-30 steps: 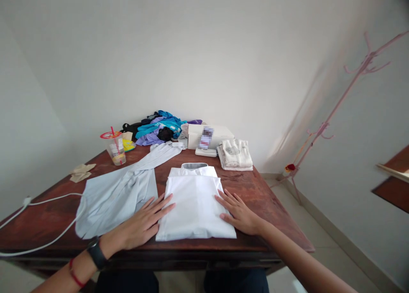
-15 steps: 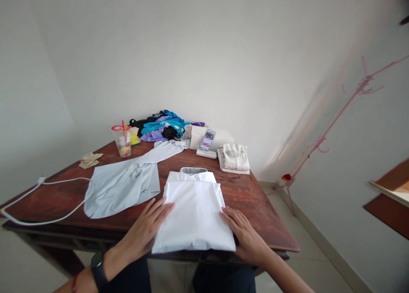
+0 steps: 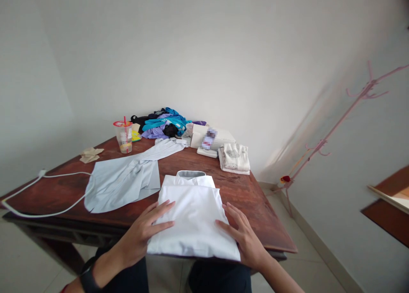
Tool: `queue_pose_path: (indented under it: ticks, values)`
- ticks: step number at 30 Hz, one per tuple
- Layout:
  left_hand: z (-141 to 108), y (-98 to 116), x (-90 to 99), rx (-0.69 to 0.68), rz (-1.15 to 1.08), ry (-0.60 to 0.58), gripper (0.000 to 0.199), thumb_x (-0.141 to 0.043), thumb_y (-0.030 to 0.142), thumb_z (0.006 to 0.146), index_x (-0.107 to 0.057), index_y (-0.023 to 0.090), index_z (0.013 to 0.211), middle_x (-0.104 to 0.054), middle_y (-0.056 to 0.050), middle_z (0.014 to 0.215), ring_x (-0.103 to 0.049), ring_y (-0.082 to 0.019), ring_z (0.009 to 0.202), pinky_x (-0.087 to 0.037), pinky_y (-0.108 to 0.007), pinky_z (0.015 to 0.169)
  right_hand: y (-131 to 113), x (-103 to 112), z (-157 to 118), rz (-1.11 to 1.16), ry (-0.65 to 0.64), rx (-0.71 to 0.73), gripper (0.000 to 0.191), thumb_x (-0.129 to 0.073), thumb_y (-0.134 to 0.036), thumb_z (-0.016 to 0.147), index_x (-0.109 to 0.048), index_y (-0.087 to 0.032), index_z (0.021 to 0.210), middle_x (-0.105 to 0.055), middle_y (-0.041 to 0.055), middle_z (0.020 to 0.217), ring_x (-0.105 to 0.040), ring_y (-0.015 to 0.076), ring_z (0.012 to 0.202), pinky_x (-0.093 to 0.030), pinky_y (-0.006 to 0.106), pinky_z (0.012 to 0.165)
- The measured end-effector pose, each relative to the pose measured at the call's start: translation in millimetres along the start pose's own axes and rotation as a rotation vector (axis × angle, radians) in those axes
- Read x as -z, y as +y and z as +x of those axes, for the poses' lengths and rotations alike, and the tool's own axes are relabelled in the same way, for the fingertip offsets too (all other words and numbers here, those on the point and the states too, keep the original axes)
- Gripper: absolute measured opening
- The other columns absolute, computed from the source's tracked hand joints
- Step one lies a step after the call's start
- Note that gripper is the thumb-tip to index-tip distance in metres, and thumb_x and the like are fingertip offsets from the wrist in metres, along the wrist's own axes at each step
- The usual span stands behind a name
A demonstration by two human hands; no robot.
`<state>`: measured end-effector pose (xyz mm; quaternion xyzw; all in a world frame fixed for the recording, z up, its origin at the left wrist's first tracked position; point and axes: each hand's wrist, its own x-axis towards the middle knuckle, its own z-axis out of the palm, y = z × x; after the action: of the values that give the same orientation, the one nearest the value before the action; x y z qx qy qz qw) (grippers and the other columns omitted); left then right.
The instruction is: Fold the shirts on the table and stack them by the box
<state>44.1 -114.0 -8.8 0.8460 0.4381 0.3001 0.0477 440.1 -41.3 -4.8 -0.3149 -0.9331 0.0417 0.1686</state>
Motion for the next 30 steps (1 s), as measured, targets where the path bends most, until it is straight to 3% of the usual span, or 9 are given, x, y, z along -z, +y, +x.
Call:
queue_pose_path:
  ticks: [4, 6, 8, 10, 12, 15, 19, 24, 30]
  values:
    - [3.3, 1.6, 4.6, 0.005, -0.294, 0.031, 0.055, -0.038, 0.064, 0.100, -0.067, 0.033, 0.134, -0.063, -0.005, 0.142, -0.055, -0.029, 0.135, -0.033, -0.047, 0.121, -1.2, 5.0, 18.8, 0.168, 0.038, 0.015, 0.054, -0.058, -0.050, 0.093, -0.058, -0.031, 0.144, -0.036, 0.0101, 0.163, -0.021, 0.0379, 0.154, -0.024, 0.063, 0.120]
    - [7.1, 1.5, 7.1, 0.112, -0.417, 0.096, 0.057, -0.043, 0.065, 0.098, -0.071, 0.026, 0.129, -0.072, -0.008, 0.127, -0.064, -0.030, 0.123, -0.041, -0.046, 0.116, -3.1, 7.1, 30.6, 0.337, 0.095, 0.056, 0.051, -0.056, -0.053, 0.093, -0.065, -0.027, 0.135, -0.055, 0.0119, 0.149, -0.037, 0.0362, 0.148, -0.026, 0.061, 0.121]
    - [13.5, 3.8, 11.6, 0.315, -0.480, 0.214, 0.058, -0.049, 0.066, 0.095, -0.076, 0.020, 0.116, -0.078, -0.010, 0.111, -0.071, -0.032, 0.109, -0.052, -0.044, 0.104, -6.0, 7.3, 42.1, 0.470, 0.219, 0.005, 0.045, -0.054, -0.054, 0.093, -0.071, -0.023, 0.121, -0.071, 0.0130, 0.126, -0.059, 0.0351, 0.129, -0.036, 0.057, 0.116]
    - [23.2, 7.7, 17.2, 0.487, -0.509, 0.323, 0.060, -0.052, 0.068, 0.092, -0.078, 0.016, 0.103, -0.079, -0.010, 0.097, -0.072, -0.032, 0.098, -0.057, -0.041, 0.093, -9.2, 3.8, 54.3, 0.535, 0.360, -0.162, 0.041, -0.053, -0.053, 0.094, -0.075, -0.019, 0.097, -0.077, 0.0120, 0.097, -0.071, 0.0313, 0.097, -0.052, 0.049, 0.097]
    - [34.9, 10.2, 20.9, 0.588, -0.535, 0.362, 0.063, -0.050, 0.071, 0.091, -0.076, 0.013, 0.097, -0.077, -0.009, 0.087, -0.072, -0.032, 0.094, -0.058, -0.040, 0.089, -11.0, -4.1, 68.8, 0.572, 0.454, -0.324, 0.046, -0.053, -0.056, 0.094, -0.067, -0.018, 0.074, -0.070, 0.0078, 0.073, -0.066, 0.0243, 0.070, -0.055, 0.036, 0.070]
    - [49.9, 6.1, 16.0, 0.649, -0.566, 0.375, 0.063, -0.053, 0.069, 0.090, -0.070, 0.012, 0.111, -0.076, -0.011, 0.098, -0.070, -0.032, 0.102, -0.056, -0.042, 0.094, -9.3, -22.1, 93.3, 0.618, 0.560, -0.477, 0.051, -0.050, -0.061, 0.094, -0.055, -0.018, 0.066, -0.058, 0.0020, 0.060, -0.054, 0.0169, 0.059, -0.043, 0.027, 0.055]
    - [56.0, -8.4, -5.7, 0.630, -0.455, 0.453, 0.083, -0.072, 0.057, 0.081, -0.040, 0.019, 0.147, -0.055, -0.016, 0.145, -0.055, -0.033, 0.132, -0.044, -0.048, 0.111, -2.2, -39.5, 118.1, 0.575, 0.572, -0.642, 0.052, -0.043, -0.064, 0.094, -0.056, -0.019, 0.073, -0.064, 0.0047, 0.068, -0.061, 0.0211, 0.066, -0.043, 0.027, 0.059]
    - [55.5, -9.2, -21.2, 0.667, -0.268, 0.506, 0.077, -0.062, 0.053, 0.092, -0.029, 0.023, 0.154, -0.050, -0.018, 0.150, -0.053, -0.036, 0.135, -0.048, -0.051, 0.107, -2.8, -33.7, 124.7, 0.404, 0.445, -0.768, 0.038, -0.044, -0.050, 0.094, -0.064, -0.020, 0.080, -0.074, 0.0116, 0.082, -0.070, 0.0279, 0.081, -0.047, 0.030, 0.068]
    - [66.8, 18.4, -13.5, 0.528, 0.086, 0.461, 0.074, -0.052, 0.038, 0.098, -0.017, 0.024, 0.161, -0.034, -0.016, 0.161, -0.041, -0.038, 0.144, -0.043, -0.055, 0.112, -6.6, -27.9, 117.0, 0.412, 0.443, -0.849, 0.033, -0.046, -0.038, 0.089, -0.064, -0.020, 0.069, -0.072, 0.0088, 0.071, -0.069, 0.0260, 0.073, -0.044, 0.028, 0.061]
